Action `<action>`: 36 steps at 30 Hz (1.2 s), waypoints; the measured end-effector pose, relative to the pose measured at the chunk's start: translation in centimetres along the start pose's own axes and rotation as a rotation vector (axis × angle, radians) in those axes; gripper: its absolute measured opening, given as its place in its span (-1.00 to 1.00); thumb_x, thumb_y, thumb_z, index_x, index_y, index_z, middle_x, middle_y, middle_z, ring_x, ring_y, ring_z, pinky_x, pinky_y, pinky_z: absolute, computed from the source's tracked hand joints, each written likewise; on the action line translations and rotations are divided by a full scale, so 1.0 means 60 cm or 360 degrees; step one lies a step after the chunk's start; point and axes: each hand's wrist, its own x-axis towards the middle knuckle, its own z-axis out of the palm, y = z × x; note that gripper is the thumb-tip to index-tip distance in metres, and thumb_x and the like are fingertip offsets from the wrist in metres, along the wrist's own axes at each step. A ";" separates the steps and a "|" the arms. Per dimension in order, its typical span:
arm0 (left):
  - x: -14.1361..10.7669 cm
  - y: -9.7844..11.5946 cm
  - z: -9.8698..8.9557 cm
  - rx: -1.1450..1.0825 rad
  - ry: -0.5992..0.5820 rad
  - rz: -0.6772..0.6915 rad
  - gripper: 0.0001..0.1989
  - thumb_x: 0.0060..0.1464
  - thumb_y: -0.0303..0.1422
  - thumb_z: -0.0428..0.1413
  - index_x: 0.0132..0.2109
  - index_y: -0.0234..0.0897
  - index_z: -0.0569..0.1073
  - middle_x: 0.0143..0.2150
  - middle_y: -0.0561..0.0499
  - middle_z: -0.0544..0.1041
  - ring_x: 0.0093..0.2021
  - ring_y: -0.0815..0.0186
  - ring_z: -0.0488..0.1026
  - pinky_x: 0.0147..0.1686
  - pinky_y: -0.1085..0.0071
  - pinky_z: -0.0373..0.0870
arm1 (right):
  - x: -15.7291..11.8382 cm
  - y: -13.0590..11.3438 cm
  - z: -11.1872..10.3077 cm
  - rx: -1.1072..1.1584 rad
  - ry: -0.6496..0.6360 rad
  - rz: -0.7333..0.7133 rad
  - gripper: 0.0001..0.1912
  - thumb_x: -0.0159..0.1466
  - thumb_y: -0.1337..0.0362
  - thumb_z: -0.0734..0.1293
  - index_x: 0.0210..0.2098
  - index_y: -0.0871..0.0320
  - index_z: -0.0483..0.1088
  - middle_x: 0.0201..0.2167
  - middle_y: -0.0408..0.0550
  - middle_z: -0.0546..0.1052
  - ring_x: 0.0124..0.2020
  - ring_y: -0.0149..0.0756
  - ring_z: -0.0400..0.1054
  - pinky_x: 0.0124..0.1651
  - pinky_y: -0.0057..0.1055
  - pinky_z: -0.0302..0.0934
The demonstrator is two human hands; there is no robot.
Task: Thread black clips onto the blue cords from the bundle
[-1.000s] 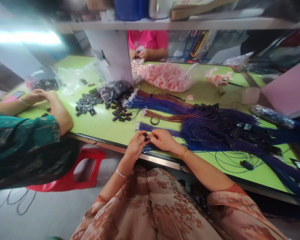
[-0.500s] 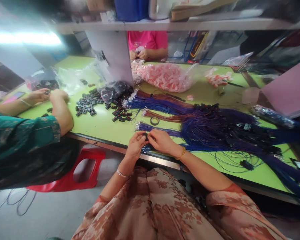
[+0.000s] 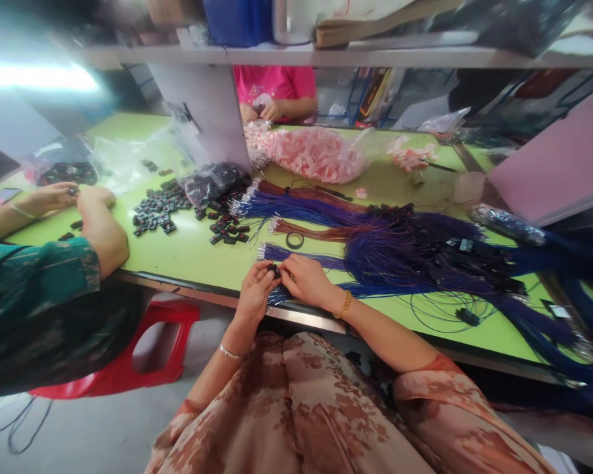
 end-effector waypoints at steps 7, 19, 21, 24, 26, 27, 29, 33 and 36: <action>0.000 0.000 0.002 0.0019 -0.0014 -0.0019 -0.61 -0.20 -0.38 0.32 -0.19 -0.30 0.40 -0.30 0.03 0.52 -0.29 0.41 0.49 -0.20 0.44 0.43 | 0.006 0.010 -0.007 0.0295 -0.0027 -0.0002 -0.84 0.28 0.34 0.19 -0.40 0.21 0.35 -0.44 -0.05 0.40 -0.41 -0.38 0.22 -0.32 -0.45 0.02; 0.007 -0.008 0.016 -0.0026 0.0006 -0.0024 -0.68 -0.15 -0.42 0.28 -0.20 -0.30 0.40 -0.29 0.00 0.52 -0.28 0.38 0.49 -0.15 0.37 0.44 | 0.029 0.047 -0.018 0.0429 -0.0078 0.0132 -0.80 0.29 0.31 0.16 -0.37 0.19 0.39 -0.42 -0.09 0.48 -0.42 -0.40 0.26 -0.34 -0.49 0.03; 0.013 -0.006 0.016 -0.0053 -0.0001 -0.0030 -0.70 -0.13 -0.43 0.27 -0.20 -0.32 0.40 -0.27 -0.04 0.53 -0.26 0.35 0.51 -0.08 0.28 0.43 | 0.050 0.086 -0.033 0.0269 -0.0002 0.0286 -0.78 0.31 0.29 0.15 -0.31 0.19 0.41 -0.34 -0.04 0.50 -0.35 -0.36 0.30 -0.29 -0.48 0.07; 0.021 -0.006 0.013 -0.0080 0.0030 -0.0059 -0.72 -0.12 -0.46 0.26 -0.21 -0.33 0.40 -0.28 -0.04 0.54 -0.28 0.34 0.51 -0.06 0.24 0.43 | 0.077 0.147 -0.042 -0.0216 -0.0088 0.0642 -0.80 0.26 0.27 0.21 -0.25 0.17 0.45 -0.25 0.06 0.50 -0.26 -0.26 0.34 -0.28 -0.43 0.07; 0.024 -0.008 0.009 -0.0095 0.0042 -0.0074 -0.72 -0.13 -0.46 0.26 -0.22 -0.33 0.40 -0.29 -0.03 0.54 -0.29 0.34 0.52 -0.07 0.25 0.43 | 0.087 0.176 -0.038 -0.0393 -0.0233 0.0777 -0.78 0.24 0.24 0.23 -0.22 0.15 0.47 -0.19 0.08 0.50 -0.22 -0.21 0.36 -0.30 -0.42 0.08; 0.024 -0.009 0.007 -0.0099 0.0040 -0.0080 -0.72 -0.14 -0.45 0.27 -0.22 -0.33 0.40 -0.30 -0.03 0.55 -0.29 0.34 0.52 -0.07 0.25 0.43 | 0.090 0.185 -0.035 -0.0424 -0.0294 0.0804 -0.77 0.25 0.23 0.23 -0.21 0.14 0.47 -0.18 0.07 0.50 -0.21 -0.21 0.36 -0.29 -0.42 0.09; 0.025 -0.012 0.004 -0.0104 0.0026 -0.0092 -0.70 -0.16 -0.44 0.28 -0.23 -0.33 0.40 -0.30 -0.02 0.55 -0.30 0.33 0.53 -0.08 0.24 0.44 | 0.092 0.195 -0.028 -0.0438 -0.0379 0.0803 -0.76 0.27 0.23 0.20 -0.21 0.14 0.47 -0.18 0.05 0.51 -0.19 -0.21 0.37 -0.27 -0.42 0.10; 0.025 -0.015 0.002 -0.0110 0.0031 -0.0105 -0.68 -0.17 -0.43 0.29 -0.22 -0.33 0.41 -0.30 -0.03 0.56 -0.29 0.32 0.53 -0.07 0.24 0.43 | 0.089 0.198 -0.026 -0.0500 -0.0357 0.0708 -0.74 0.29 0.25 0.16 -0.22 0.15 0.46 -0.17 0.07 0.51 -0.18 -0.19 0.36 -0.24 -0.41 0.11; 0.025 -0.013 0.002 -0.0101 0.0024 -0.0113 -0.68 -0.17 -0.42 0.29 -0.22 -0.32 0.40 -0.30 -0.02 0.56 -0.29 0.33 0.53 -0.04 0.22 0.42 | 0.092 0.194 -0.031 -0.0538 -0.0278 0.0702 -0.75 0.29 0.28 0.15 -0.20 0.18 0.44 -0.21 0.11 0.52 -0.21 -0.17 0.37 -0.25 -0.41 0.09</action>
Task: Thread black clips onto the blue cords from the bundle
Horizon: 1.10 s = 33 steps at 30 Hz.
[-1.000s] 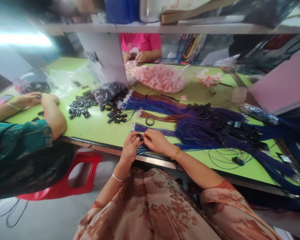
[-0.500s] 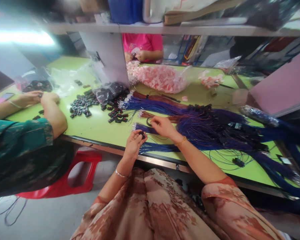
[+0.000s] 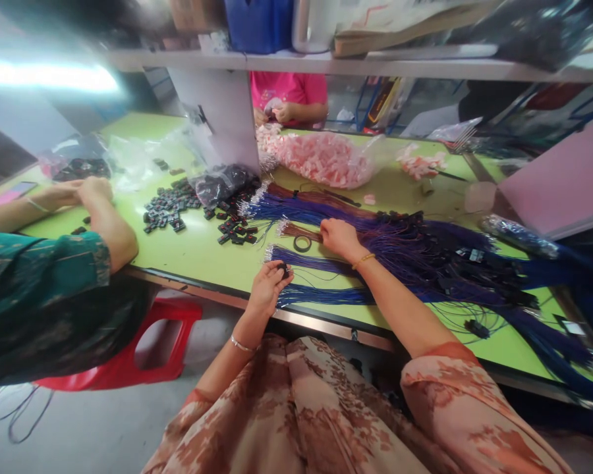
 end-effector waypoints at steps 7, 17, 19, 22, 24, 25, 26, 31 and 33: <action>-0.003 0.001 0.002 0.0016 -0.0007 -0.0004 -0.69 -0.15 -0.42 0.29 -0.21 -0.33 0.40 -0.28 -0.03 0.54 -0.28 0.34 0.52 -0.03 0.21 0.40 | 0.002 -0.056 -0.017 0.0558 0.0178 -0.0308 -0.83 0.23 0.29 0.21 -0.36 0.20 0.41 -0.42 -0.02 0.51 -0.43 -0.32 0.28 -0.36 -0.44 0.00; -0.002 0.009 0.020 -0.0001 -0.0073 0.0018 -0.69 -0.13 -0.45 0.26 -0.19 -0.32 0.40 -0.26 -0.02 0.53 -0.25 0.34 0.51 -0.03 0.22 0.40 | -0.066 -0.093 -0.025 0.1228 0.0135 -0.0722 -0.88 0.16 0.33 0.22 -0.42 0.22 0.38 -0.46 -0.15 0.44 -0.47 -0.46 0.21 -0.38 -0.53 0.04; 0.001 0.007 0.024 -0.0027 -0.0069 -0.0001 -0.70 -0.14 -0.46 0.26 -0.20 -0.31 0.41 -0.27 0.00 0.52 -0.24 0.35 0.50 -0.04 0.24 0.41 | -0.081 -0.088 -0.019 0.1270 0.0092 -0.0709 -0.88 0.15 0.33 0.23 -0.44 0.22 0.38 -0.49 -0.16 0.43 -0.50 -0.48 0.20 -0.41 -0.54 0.02; 0.005 0.003 0.026 -0.0070 -0.0066 -0.0025 -0.71 -0.15 -0.47 0.25 -0.21 -0.31 0.42 -0.28 0.01 0.52 -0.25 0.36 0.49 -0.06 0.26 0.42 | -0.097 -0.084 -0.010 0.1238 0.0077 -0.0633 -0.89 0.14 0.33 0.24 -0.47 0.21 0.37 -0.55 -0.19 0.39 -0.55 -0.49 0.15 -0.45 -0.53 -0.03; 0.006 0.001 0.026 -0.0082 -0.0074 -0.0034 -0.71 -0.15 -0.47 0.25 -0.21 -0.31 0.42 -0.28 0.00 0.53 -0.24 0.35 0.49 -0.05 0.24 0.41 | -0.105 -0.083 -0.007 0.1189 0.0117 -0.0579 -0.88 0.14 0.32 0.25 -0.50 0.20 0.36 -0.59 -0.20 0.37 -0.56 -0.48 0.14 -0.46 -0.52 -0.06; 0.006 0.000 0.026 -0.0086 -0.0074 -0.0037 -0.72 -0.15 -0.47 0.24 -0.21 -0.31 0.42 -0.28 -0.01 0.53 -0.24 0.35 0.49 -0.04 0.23 0.40 | -0.107 -0.083 -0.008 0.1161 0.0136 -0.0560 -0.88 0.14 0.31 0.26 -0.50 0.20 0.35 -0.60 -0.21 0.36 -0.56 -0.48 0.13 -0.46 -0.51 -0.07; 0.007 -0.001 0.026 -0.0091 -0.0072 -0.0039 -0.72 -0.14 -0.47 0.24 -0.21 -0.31 0.42 -0.29 -0.01 0.53 -0.24 0.34 0.49 -0.03 0.22 0.40 | -0.110 -0.083 -0.009 0.1131 0.0150 -0.0551 -0.88 0.14 0.31 0.26 -0.51 0.19 0.35 -0.60 -0.20 0.35 -0.56 -0.47 0.13 -0.46 -0.50 -0.08; 0.007 -0.001 0.026 -0.0110 -0.0067 -0.0034 -0.74 -0.13 -0.49 0.22 -0.21 -0.32 0.43 -0.30 0.01 0.51 -0.26 0.36 0.48 0.00 0.20 0.38 | -0.118 -0.089 -0.018 0.0938 0.0174 -0.0531 -0.86 0.15 0.29 0.27 -0.52 0.17 0.35 -0.57 -0.16 0.39 -0.55 -0.45 0.14 -0.44 -0.48 -0.08; 0.007 -0.002 0.026 -0.0101 -0.0073 -0.0031 -0.75 -0.13 -0.48 0.22 -0.21 -0.32 0.43 -0.29 0.00 0.50 -0.24 0.36 0.48 0.01 0.19 0.37 | -0.120 -0.091 -0.019 0.0879 0.0183 -0.0504 -0.85 0.16 0.28 0.27 -0.52 0.17 0.35 -0.56 -0.15 0.40 -0.55 -0.44 0.15 -0.44 -0.47 -0.09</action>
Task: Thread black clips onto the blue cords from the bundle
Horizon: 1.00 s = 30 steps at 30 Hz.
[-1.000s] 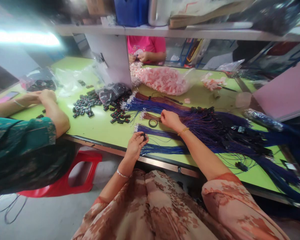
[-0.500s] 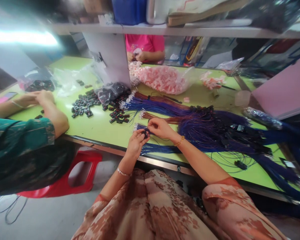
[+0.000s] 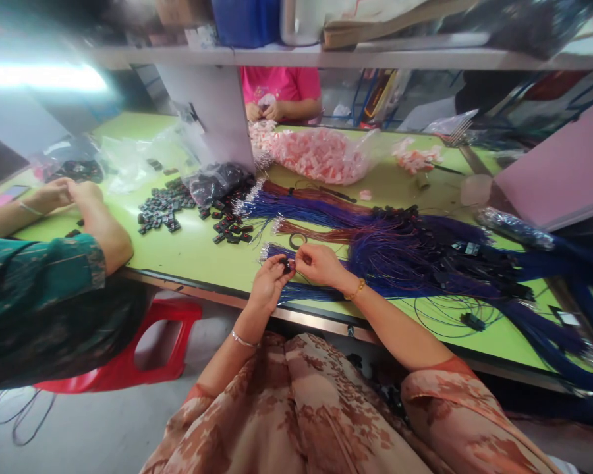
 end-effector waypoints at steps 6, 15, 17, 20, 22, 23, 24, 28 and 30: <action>-0.001 -0.002 -0.001 0.0025 0.0001 -0.0008 -0.74 -0.12 -0.47 0.22 -0.21 -0.32 0.42 -0.27 -0.01 0.50 -0.24 0.36 0.47 0.01 0.19 0.37 | -0.003 0.001 0.005 -0.0068 0.0004 0.0028 -0.81 0.18 0.23 0.28 -0.52 0.16 0.36 -0.55 -0.14 0.42 -0.55 -0.43 0.16 -0.45 -0.47 -0.11; -0.002 -0.003 -0.001 0.0158 -0.0022 0.0089 -0.70 -0.12 -0.42 0.25 -0.19 -0.29 0.40 -0.26 0.00 0.50 -0.20 0.36 0.47 0.02 0.23 0.37 | -0.002 0.001 0.005 0.0034 -0.0080 0.0085 -0.82 0.17 0.26 0.27 -0.53 0.18 0.37 -0.57 -0.16 0.42 -0.57 -0.45 0.14 -0.47 -0.48 -0.12; -0.004 -0.002 0.001 0.0196 -0.0020 0.0114 -0.70 -0.12 -0.41 0.25 -0.18 -0.29 0.40 -0.24 -0.01 0.51 -0.19 0.36 0.47 0.02 0.23 0.37 | -0.001 0.002 0.006 0.0063 -0.0085 0.0082 -0.82 0.17 0.27 0.26 -0.54 0.19 0.37 -0.59 -0.17 0.41 -0.57 -0.46 0.14 -0.47 -0.49 -0.12; -0.007 -0.001 0.006 0.0246 -0.0007 0.0127 -0.70 -0.12 -0.42 0.25 -0.19 -0.28 0.40 -0.25 0.00 0.51 -0.20 0.37 0.47 0.01 0.25 0.37 | 0.000 0.004 0.008 0.0107 -0.0096 0.0090 -0.81 0.17 0.28 0.25 -0.54 0.19 0.37 -0.60 -0.17 0.39 -0.57 -0.46 0.14 -0.47 -0.49 -0.12; -0.009 -0.002 0.010 0.0264 0.0005 0.0119 -0.71 -0.12 -0.43 0.25 -0.19 -0.28 0.40 -0.26 0.01 0.50 -0.23 0.38 0.46 0.00 0.26 0.38 | -0.001 0.005 0.010 0.0133 -0.0096 0.0078 -0.82 0.18 0.29 0.25 -0.52 0.19 0.37 -0.59 -0.17 0.39 -0.56 -0.45 0.15 -0.47 -0.50 -0.10; -0.010 -0.003 0.012 0.0268 0.0012 0.0112 -0.71 -0.13 -0.44 0.25 -0.20 -0.28 0.41 -0.27 0.02 0.50 -0.24 0.39 0.46 -0.02 0.27 0.38 | -0.001 0.005 0.010 0.0138 -0.0093 0.0058 -0.84 0.17 0.29 0.25 -0.51 0.19 0.37 -0.58 -0.17 0.39 -0.55 -0.45 0.16 -0.46 -0.50 -0.09; -0.010 -0.005 0.014 0.0272 0.0021 0.0103 -0.71 -0.13 -0.44 0.25 -0.20 -0.28 0.41 -0.28 0.02 0.49 -0.25 0.39 0.45 -0.04 0.28 0.39 | -0.002 0.006 0.011 0.0133 -0.0087 0.0025 -0.86 0.17 0.30 0.25 -0.49 0.19 0.37 -0.57 -0.16 0.40 -0.54 -0.44 0.17 -0.45 -0.50 -0.08; -0.012 -0.011 0.018 0.0318 0.0059 0.0078 -0.71 -0.14 -0.43 0.25 -0.21 -0.29 0.40 -0.31 0.03 0.48 -0.30 0.40 0.45 -0.09 0.29 0.41 | -0.008 0.008 0.015 -0.0009 -0.0026 -0.0162 -0.90 0.17 0.34 0.24 -0.45 0.20 0.37 -0.51 -0.10 0.41 -0.47 -0.39 0.19 -0.40 -0.47 -0.04; -0.012 -0.011 0.019 0.0322 0.0068 0.0078 -0.71 -0.14 -0.41 0.26 -0.21 -0.29 0.40 -0.33 0.03 0.48 -0.30 0.39 0.45 -0.09 0.26 0.42 | -0.011 0.009 0.014 -0.0051 -0.0030 -0.0216 -0.87 0.21 0.33 0.23 -0.42 0.20 0.38 -0.48 -0.08 0.43 -0.44 -0.37 0.22 -0.36 -0.46 -0.01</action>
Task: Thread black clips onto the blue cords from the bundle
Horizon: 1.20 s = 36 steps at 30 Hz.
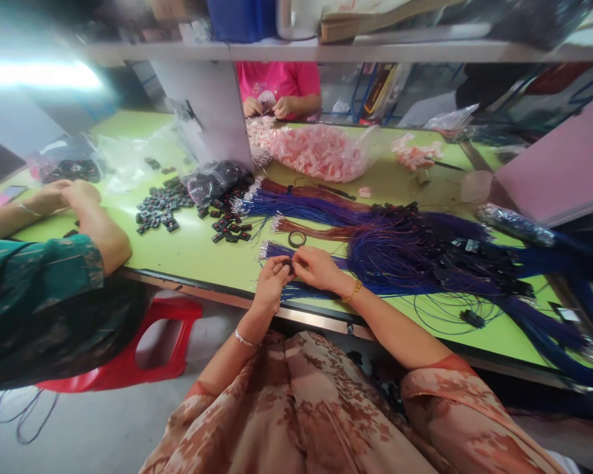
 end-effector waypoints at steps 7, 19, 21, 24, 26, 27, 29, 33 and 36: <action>-0.001 0.007 0.003 -0.0004 -0.0002 -0.0003 -0.67 -0.17 -0.36 0.29 -0.21 -0.28 0.40 -0.28 0.00 0.50 -0.29 0.37 0.46 -0.11 0.25 0.43 | -0.004 -0.006 -0.008 -0.0107 -0.0055 0.0104 -0.86 0.23 0.32 0.22 -0.42 0.18 0.39 -0.47 -0.06 0.47 -0.45 -0.36 0.24 -0.37 -0.44 -0.03; 0.021 0.042 -0.039 0.0610 0.0017 0.0585 -0.63 0.03 -0.27 0.15 0.00 -0.28 0.41 0.01 -0.17 0.49 -0.01 0.22 0.45 0.04 0.23 0.33 | -0.039 0.029 -0.122 0.0100 0.0680 0.0329 -0.84 0.19 0.25 0.26 -0.23 0.14 0.33 -0.39 -0.10 0.49 -0.41 -0.36 0.36 -0.31 -0.45 0.20; 0.050 0.073 -0.081 0.1102 0.0263 0.0855 -0.70 0.10 -0.32 0.07 -0.02 -0.31 0.44 0.00 -0.18 0.49 0.01 0.18 0.42 0.06 0.20 0.30 | -0.063 0.076 -0.160 -0.0087 0.1082 0.0566 -0.77 0.19 0.22 0.27 -0.18 0.15 0.32 -0.36 -0.05 0.49 -0.39 -0.34 0.36 -0.28 -0.41 0.21; 0.100 0.112 -0.142 0.1858 0.0452 0.1053 -0.67 0.09 -0.46 -0.02 -0.01 -0.36 0.46 0.05 -0.23 0.46 0.09 0.10 0.34 0.14 0.12 0.19 | -0.104 0.152 -0.195 -0.0472 0.1216 0.1005 -0.68 0.14 0.22 0.31 -0.11 0.18 0.32 -0.40 0.00 0.49 -0.38 -0.26 0.35 -0.24 -0.34 0.19; 0.124 0.123 -0.169 0.2224 0.0422 0.1054 -0.66 0.09 -0.51 -0.07 -0.03 -0.36 0.47 0.06 -0.24 0.45 0.09 0.07 0.33 0.13 0.12 0.18 | -0.128 0.190 -0.197 -0.0635 0.0951 0.1291 -0.68 0.12 0.21 0.33 -0.14 0.20 0.35 -0.42 0.02 0.48 -0.39 -0.21 0.32 -0.26 -0.30 0.15; 0.132 0.124 -0.177 0.2347 0.0405 0.1039 -0.67 0.09 -0.52 -0.08 -0.06 -0.35 0.48 0.04 -0.24 0.46 0.08 0.07 0.34 0.11 0.13 0.20 | -0.136 0.202 -0.195 -0.0685 0.0815 0.1371 -0.69 0.13 0.20 0.31 -0.16 0.21 0.36 -0.42 0.03 0.47 -0.39 -0.19 0.31 -0.27 -0.29 0.14; 0.137 0.122 -0.184 0.2486 0.0414 0.1037 -0.72 0.11 -0.48 -0.08 -0.14 -0.33 0.49 -0.02 -0.24 0.47 0.03 0.06 0.36 0.06 0.15 0.23 | -0.145 0.208 -0.190 -0.0774 0.0656 0.1395 -0.68 0.15 0.17 0.29 -0.17 0.24 0.38 -0.38 0.09 0.46 -0.34 -0.14 0.31 -0.27 -0.26 0.14; 0.119 0.117 -0.179 0.2620 0.0469 0.0977 -0.82 0.10 -0.39 -0.02 -0.20 -0.30 0.45 -0.15 -0.21 0.47 -0.09 0.07 0.39 -0.09 0.20 0.29 | -0.130 0.150 -0.188 -0.0992 0.0903 0.1116 -0.61 0.19 0.16 0.25 -0.07 0.27 0.37 -0.16 0.26 0.42 -0.13 0.02 0.29 -0.16 -0.16 0.15; 0.102 0.120 -0.173 0.2692 0.0478 0.0863 -0.82 0.06 -0.38 0.03 -0.16 -0.29 0.41 -0.19 -0.19 0.47 -0.13 0.07 0.39 -0.17 0.22 0.29 | -0.098 0.076 -0.165 -0.0657 0.0744 0.0606 -0.75 0.26 0.23 0.19 -0.19 0.19 0.43 -0.20 0.14 0.46 -0.14 -0.10 0.31 -0.12 -0.23 0.17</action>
